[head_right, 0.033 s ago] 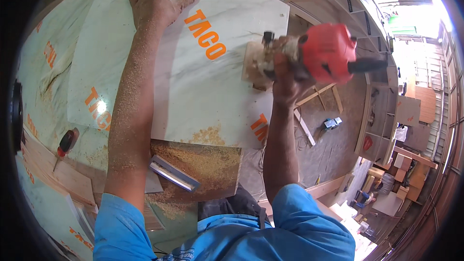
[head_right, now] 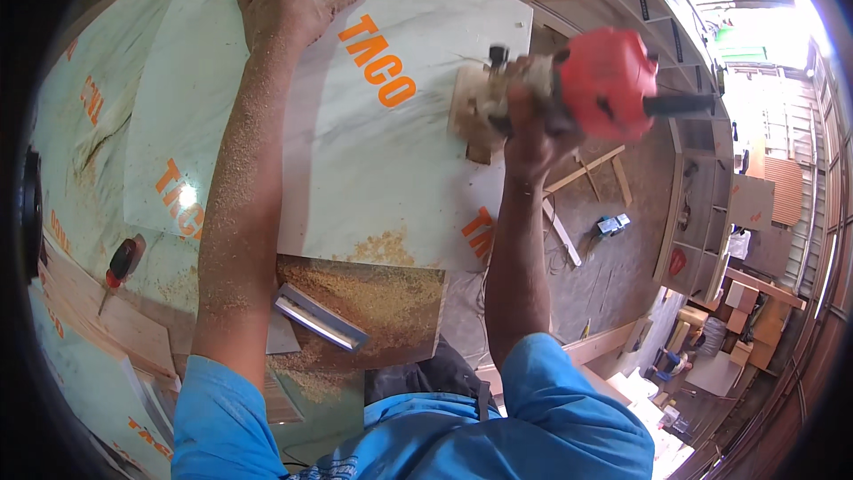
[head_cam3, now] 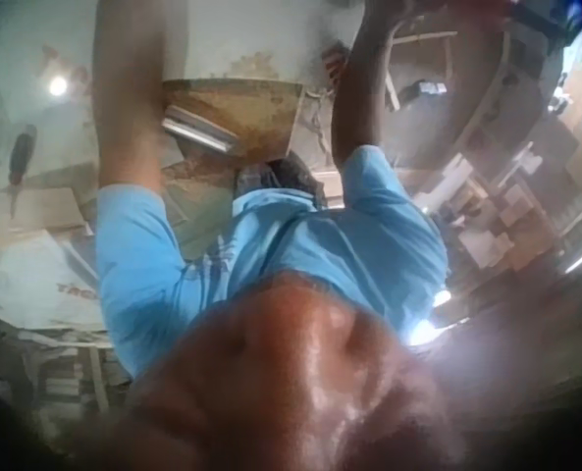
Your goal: The person uses a handheld router to cut out sections from white boards and then uses a hand tool to scrape the interior edges of the cutouts.
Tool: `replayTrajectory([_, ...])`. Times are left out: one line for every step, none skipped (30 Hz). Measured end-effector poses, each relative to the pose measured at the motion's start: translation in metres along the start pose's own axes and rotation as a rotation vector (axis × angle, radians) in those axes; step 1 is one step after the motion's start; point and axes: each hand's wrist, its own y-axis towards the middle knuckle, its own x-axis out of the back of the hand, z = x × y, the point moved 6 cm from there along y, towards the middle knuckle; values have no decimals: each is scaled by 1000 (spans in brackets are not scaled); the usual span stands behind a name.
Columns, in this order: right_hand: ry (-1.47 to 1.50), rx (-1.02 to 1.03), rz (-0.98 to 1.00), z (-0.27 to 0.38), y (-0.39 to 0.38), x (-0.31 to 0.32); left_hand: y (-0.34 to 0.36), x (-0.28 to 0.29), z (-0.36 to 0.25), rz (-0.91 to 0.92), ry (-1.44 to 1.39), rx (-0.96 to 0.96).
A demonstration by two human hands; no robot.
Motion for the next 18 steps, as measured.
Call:
replayTrajectory([-36,-133,-9,-1,8,0,-1,-1,2,5,0,-2])
replayTrajectory([-38,-136,-12,-2,7,0,-2,-4,5,10,33,-10])
replayTrajectory([-118,-94,-29,-2,9,-1,1,-3,5,8,64,-16])
replayTrajectory([-112,-104,-1,-5,10,3,2,-2,4,5,61,-16])
replayTrajectory([-107,-111,25,-7,11,7,1,-3,3,35,50,1])
replayTrajectory([-96,-115,30,-5,5,2,0,-1,6,64,51,22])
replayTrajectory([-19,-84,15,6,-1,-1,1,0,1,62,48,22])
replayTrajectory([58,-53,0,13,-3,-4,1,-1,-3,95,104,70])
replayTrajectory([96,-52,-26,14,-3,-4,-1,-1,-4,132,162,116])
replayTrajectory([93,-54,-29,10,2,0,2,-1,-3,135,161,112])
replayTrajectory([-8,-83,5,1,10,5,6,-2,-1,164,133,99])
replayTrajectory([-107,-112,43,-4,16,2,7,-4,1,190,108,89])
replayTrajectory([-68,-153,49,-5,19,-2,5,-4,2,191,109,90])
replayTrajectory([-67,-154,49,-5,14,-2,3,-3,3,179,110,93])
replayTrajectory([-36,-104,32,-3,9,0,4,-1,1,164,108,95])
replayTrajectory([-5,-55,16,1,6,2,4,1,-2,162,106,96])
replayTrajectory([-6,-52,17,3,5,3,2,1,-5,178,105,105])
replayTrajectory([36,-38,14,8,2,2,0,4,-6,195,109,112])
